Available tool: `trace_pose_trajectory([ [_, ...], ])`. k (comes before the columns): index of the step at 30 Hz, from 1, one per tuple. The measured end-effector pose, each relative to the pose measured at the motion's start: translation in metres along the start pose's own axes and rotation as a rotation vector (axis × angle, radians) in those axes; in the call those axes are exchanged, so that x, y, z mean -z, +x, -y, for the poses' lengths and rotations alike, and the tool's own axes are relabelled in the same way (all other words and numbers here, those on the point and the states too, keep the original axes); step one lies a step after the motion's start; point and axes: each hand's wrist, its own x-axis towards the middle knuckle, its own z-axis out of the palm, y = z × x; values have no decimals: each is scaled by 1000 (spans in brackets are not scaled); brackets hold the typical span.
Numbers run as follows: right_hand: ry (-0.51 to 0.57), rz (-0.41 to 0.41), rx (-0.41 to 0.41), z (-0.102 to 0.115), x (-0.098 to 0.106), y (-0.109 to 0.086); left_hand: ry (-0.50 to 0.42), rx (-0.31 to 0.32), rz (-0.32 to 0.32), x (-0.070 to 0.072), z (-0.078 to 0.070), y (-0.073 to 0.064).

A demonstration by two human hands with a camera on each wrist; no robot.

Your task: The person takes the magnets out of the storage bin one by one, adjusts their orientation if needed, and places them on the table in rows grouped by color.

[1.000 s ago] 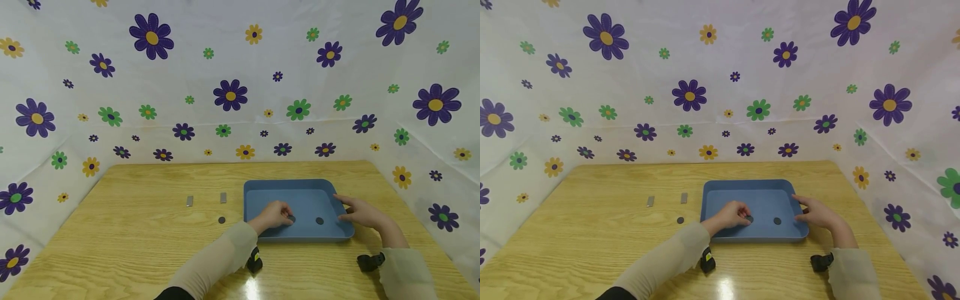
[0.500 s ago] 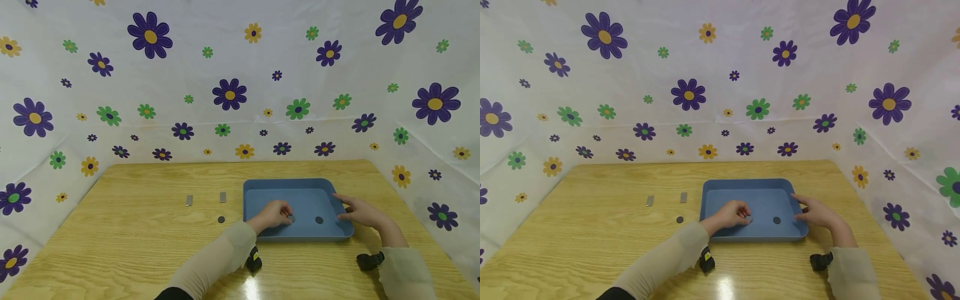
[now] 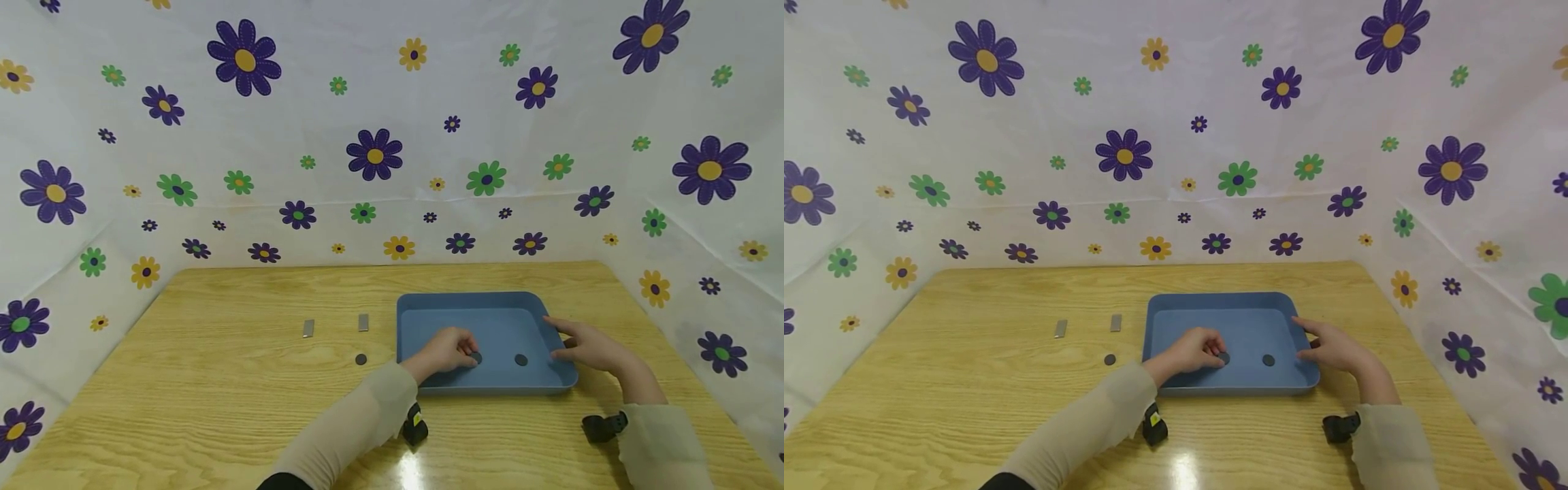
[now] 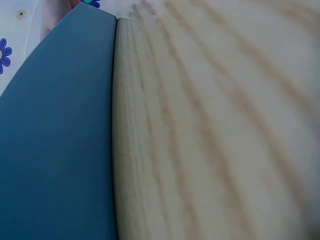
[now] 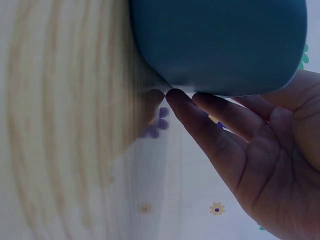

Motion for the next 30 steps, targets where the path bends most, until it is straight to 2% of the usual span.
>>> trace_pose_trajectory([
  [12, 4, 2, -12, 0, -1, 0, 33, -2, 6, 1, -1, -1],
  [24, -12, -7, 3, -2, 0, 0, 22, -14, 3, 4, -1, -1],
  [27, -15, -9, 2, -3, -1, 0, -4, -25, -13, 5, 0, 0],
  [30, -18, -10, -3, -3, -1, 1, -83, -46, -49, 5, 3, 1],
])
